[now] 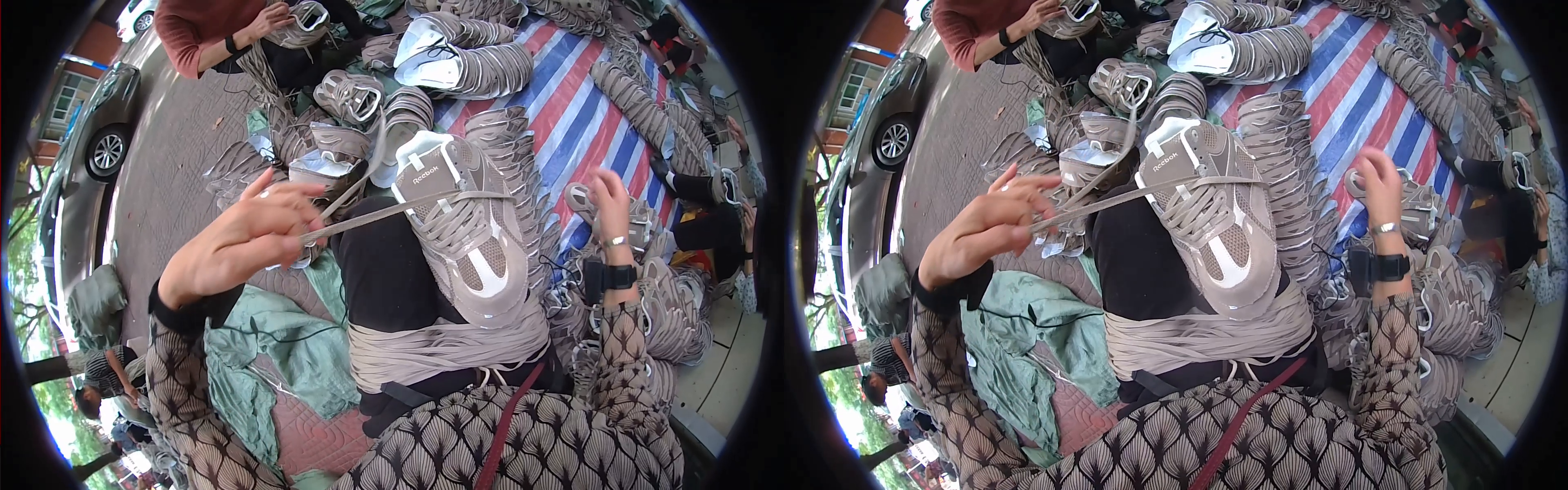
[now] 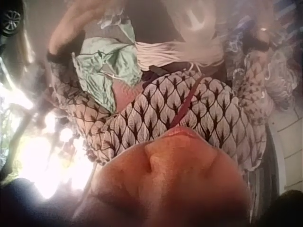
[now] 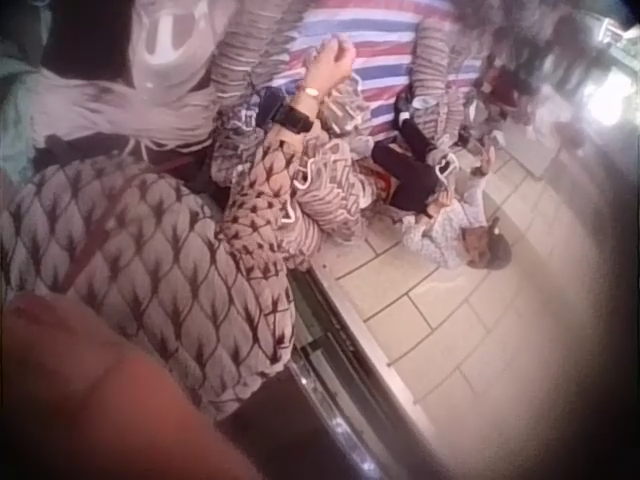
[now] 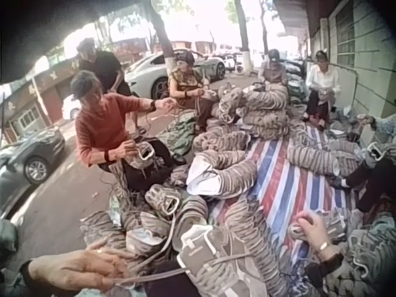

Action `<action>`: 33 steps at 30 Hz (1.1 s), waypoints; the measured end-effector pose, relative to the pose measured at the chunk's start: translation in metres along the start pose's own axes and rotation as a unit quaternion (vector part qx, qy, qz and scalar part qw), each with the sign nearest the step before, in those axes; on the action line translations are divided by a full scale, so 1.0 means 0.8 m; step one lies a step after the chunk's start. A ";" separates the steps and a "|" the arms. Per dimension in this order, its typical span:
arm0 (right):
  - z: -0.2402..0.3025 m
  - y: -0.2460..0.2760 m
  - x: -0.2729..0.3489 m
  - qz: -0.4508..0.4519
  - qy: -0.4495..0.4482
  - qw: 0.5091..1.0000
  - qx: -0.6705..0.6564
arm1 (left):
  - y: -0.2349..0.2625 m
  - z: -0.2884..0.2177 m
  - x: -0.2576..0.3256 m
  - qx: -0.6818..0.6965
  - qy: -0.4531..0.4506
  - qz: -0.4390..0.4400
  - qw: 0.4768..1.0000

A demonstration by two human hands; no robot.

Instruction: Assembling and lacing shoes in a manual production line.

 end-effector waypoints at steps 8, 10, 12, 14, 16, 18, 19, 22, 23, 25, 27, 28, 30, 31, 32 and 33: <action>0.242 -0.293 0.095 0.589 0.223 0.775 0.049 | -0.016 0.012 0.069 0.181 0.085 -0.093 0.975; 0.255 -0.333 0.125 0.683 0.219 0.694 0.059 | -0.026 0.008 0.063 0.209 0.083 -0.091 0.970; 0.253 -0.368 0.158 0.763 0.042 0.643 -0.052 | -0.042 0.022 0.067 0.232 0.089 -0.074 0.966; 0.290 -0.367 0.157 0.754 0.027 0.650 -0.087 | -0.050 0.032 0.080 0.243 0.103 -0.072 0.962; 0.322 -0.347 0.139 0.702 0.034 0.701 -0.120 | -0.058 0.041 0.082 0.317 0.068 -0.108 0.940; 0.333 -0.303 0.102 0.645 0.062 0.742 -0.170 | -0.063 0.048 0.067 0.337 0.034 -0.119 0.933; 0.329 -0.276 0.082 0.628 0.062 0.746 -0.214 | -0.064 0.051 0.053 0.353 0.007 -0.127 0.927; 0.290 -0.223 0.032 0.575 0.124 0.734 -0.339 | -0.065 0.050 0.033 0.333 0.009 -0.127 0.934; 0.273 -0.203 0.021 0.554 0.097 0.723 -0.401 | -0.067 0.051 0.022 0.327 0.007 -0.119 0.937; 0.229 -0.155 0.002 0.471 0.044 0.773 -0.424 | -0.067 0.057 -0.008 0.271 -0.023 -0.111 0.956; 0.173 -0.123 -0.009 0.419 0.013 0.804 -0.422 | -0.079 0.056 -0.046 0.275 -0.011 -0.065 0.959; 0.153 -0.106 -0.010 0.418 0.016 0.807 -0.417 | -0.084 0.055 -0.066 0.275 -0.018 -0.066 0.959; 0.105 -0.085 -0.018 0.311 -0.052 0.852 -0.417 | -0.095 0.047 -0.098 0.315 -0.065 -0.084 0.943; 0.095 -0.082 -0.016 0.310 -0.050 0.854 -0.415 | -0.100 0.041 -0.115 0.341 -0.051 -0.101 0.933; 0.084 -0.081 -0.019 0.254 0.002 0.952 -0.171 | -0.103 0.029 -0.127 0.326 -0.054 -0.120 0.936; 0.078 -0.074 -0.020 0.179 0.055 0.979 0.086 | -0.105 0.018 -0.139 0.311 -0.056 -0.139 0.938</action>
Point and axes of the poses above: each hand's wrist, its own x-axis away from the middle knuckle, its own y-axis out of the back of the hand, z = x × y, the point moved 5 cm from there along -x, towards the middle knuckle, and after that the axes turned 3 degrees about -x, right-handed, at the moved point
